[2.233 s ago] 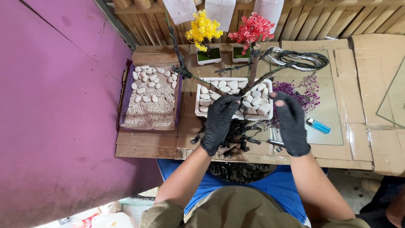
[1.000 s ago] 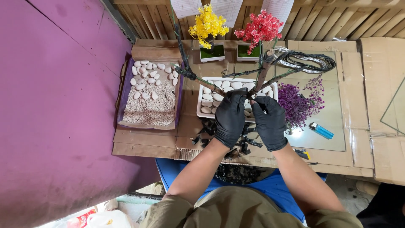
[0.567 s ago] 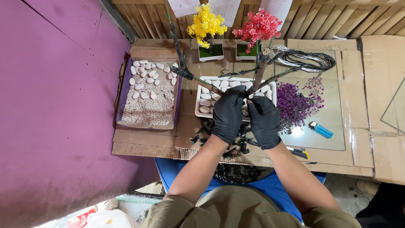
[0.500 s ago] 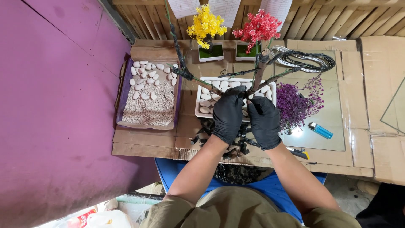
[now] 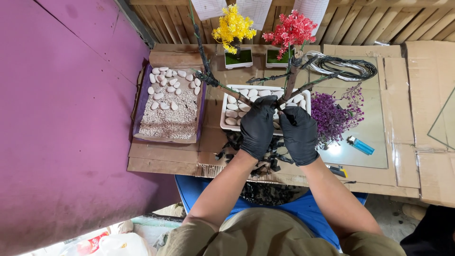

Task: The person wraps a black material around the stems of artificial plants using their hands. They cut the material with a utility knife and continue wrapping the stems.

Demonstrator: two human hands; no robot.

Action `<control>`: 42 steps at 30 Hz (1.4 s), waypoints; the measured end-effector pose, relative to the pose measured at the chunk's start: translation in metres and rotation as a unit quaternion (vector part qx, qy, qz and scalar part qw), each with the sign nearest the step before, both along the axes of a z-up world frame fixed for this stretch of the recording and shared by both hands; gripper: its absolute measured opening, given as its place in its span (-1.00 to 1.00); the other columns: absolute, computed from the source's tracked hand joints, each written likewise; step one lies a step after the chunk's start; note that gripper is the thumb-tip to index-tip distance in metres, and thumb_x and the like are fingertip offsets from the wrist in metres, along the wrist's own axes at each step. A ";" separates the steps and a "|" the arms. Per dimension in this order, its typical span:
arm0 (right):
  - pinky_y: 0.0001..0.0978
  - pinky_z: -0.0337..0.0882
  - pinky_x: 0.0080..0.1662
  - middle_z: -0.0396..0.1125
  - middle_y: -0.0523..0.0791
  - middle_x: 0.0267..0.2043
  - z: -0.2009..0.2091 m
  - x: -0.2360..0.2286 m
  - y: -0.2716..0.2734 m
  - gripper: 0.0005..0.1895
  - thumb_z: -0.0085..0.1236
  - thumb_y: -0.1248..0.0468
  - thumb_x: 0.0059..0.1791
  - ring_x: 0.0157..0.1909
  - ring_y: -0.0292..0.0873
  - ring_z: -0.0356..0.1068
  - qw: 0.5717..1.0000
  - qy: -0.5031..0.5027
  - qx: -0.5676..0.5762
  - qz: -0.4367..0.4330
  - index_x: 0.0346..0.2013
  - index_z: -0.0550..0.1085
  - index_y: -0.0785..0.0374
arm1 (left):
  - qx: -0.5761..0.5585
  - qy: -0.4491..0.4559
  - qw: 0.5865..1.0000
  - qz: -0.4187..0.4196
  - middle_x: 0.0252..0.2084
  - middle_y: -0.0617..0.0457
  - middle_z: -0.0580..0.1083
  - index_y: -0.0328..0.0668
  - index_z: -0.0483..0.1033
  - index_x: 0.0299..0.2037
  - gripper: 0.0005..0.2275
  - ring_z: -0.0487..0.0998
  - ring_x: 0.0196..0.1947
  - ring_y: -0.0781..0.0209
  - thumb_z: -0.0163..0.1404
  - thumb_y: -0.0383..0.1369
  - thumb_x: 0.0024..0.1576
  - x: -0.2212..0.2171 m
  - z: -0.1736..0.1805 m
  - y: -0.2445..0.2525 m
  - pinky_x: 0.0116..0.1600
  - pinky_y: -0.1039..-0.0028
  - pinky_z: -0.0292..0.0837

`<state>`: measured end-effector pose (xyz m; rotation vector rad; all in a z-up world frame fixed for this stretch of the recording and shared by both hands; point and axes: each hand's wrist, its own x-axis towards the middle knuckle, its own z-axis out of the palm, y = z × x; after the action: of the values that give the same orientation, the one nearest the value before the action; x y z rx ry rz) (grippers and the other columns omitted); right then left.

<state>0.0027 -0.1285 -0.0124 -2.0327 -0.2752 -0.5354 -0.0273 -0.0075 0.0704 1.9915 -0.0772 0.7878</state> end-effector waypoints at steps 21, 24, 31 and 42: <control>-0.50 0.33 0.11 0.43 0.26 -0.24 0.069 0.004 -0.015 -0.75 0.17 0.32 0.14 -0.03 0.01 0.46 0.991 0.128 -0.002 0.040 -0.04 0.56 0.53 | -0.043 0.048 0.998 -0.016 -0.26 -0.20 0.59 -0.37 0.58 -0.05 -0.77 0.59 -0.25 -0.20 0.07 -0.31 0.27 0.017 -0.044 0.009 -0.04 0.19 0.66; -0.17 0.47 -0.16 0.45 0.33 -0.29 0.045 0.032 -0.024 -0.74 0.36 0.22 0.07 -0.23 0.31 0.46 0.993 0.097 0.000 0.060 -0.12 0.61 0.40 | -0.011 0.033 0.999 0.017 -0.24 0.07 0.64 0.02 0.63 0.00 -0.82 0.67 -0.26 0.04 0.08 -0.22 0.28 0.029 -0.074 0.010 -0.16 0.20 0.71; -0.46 0.38 -0.02 0.40 0.36 -0.31 0.044 0.045 -0.011 -0.69 0.29 0.29 0.10 -0.17 0.18 0.46 0.992 0.073 0.017 0.105 -0.06 0.57 0.57 | -0.070 0.066 0.995 0.028 -0.15 -0.12 0.60 -0.33 0.53 0.16 -0.61 0.57 -0.07 -0.14 0.13 -0.24 0.21 0.032 -0.074 0.004 0.17 0.35 0.58; -0.33 0.39 0.01 0.40 0.35 -0.26 0.032 0.081 -0.003 -0.70 0.32 0.30 0.05 -0.13 0.21 0.45 0.968 0.091 0.010 0.232 -0.10 0.57 0.55 | -0.010 0.087 0.996 -0.023 -0.12 -0.25 0.59 -0.22 0.49 0.15 -0.68 0.57 -0.20 -0.35 0.07 -0.24 0.26 0.041 -0.074 0.015 -0.08 -0.13 0.64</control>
<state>0.0842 -0.1318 0.0194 -1.8961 -0.6101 -0.0591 0.0134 0.0074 -0.0032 2.0246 -0.0131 0.5814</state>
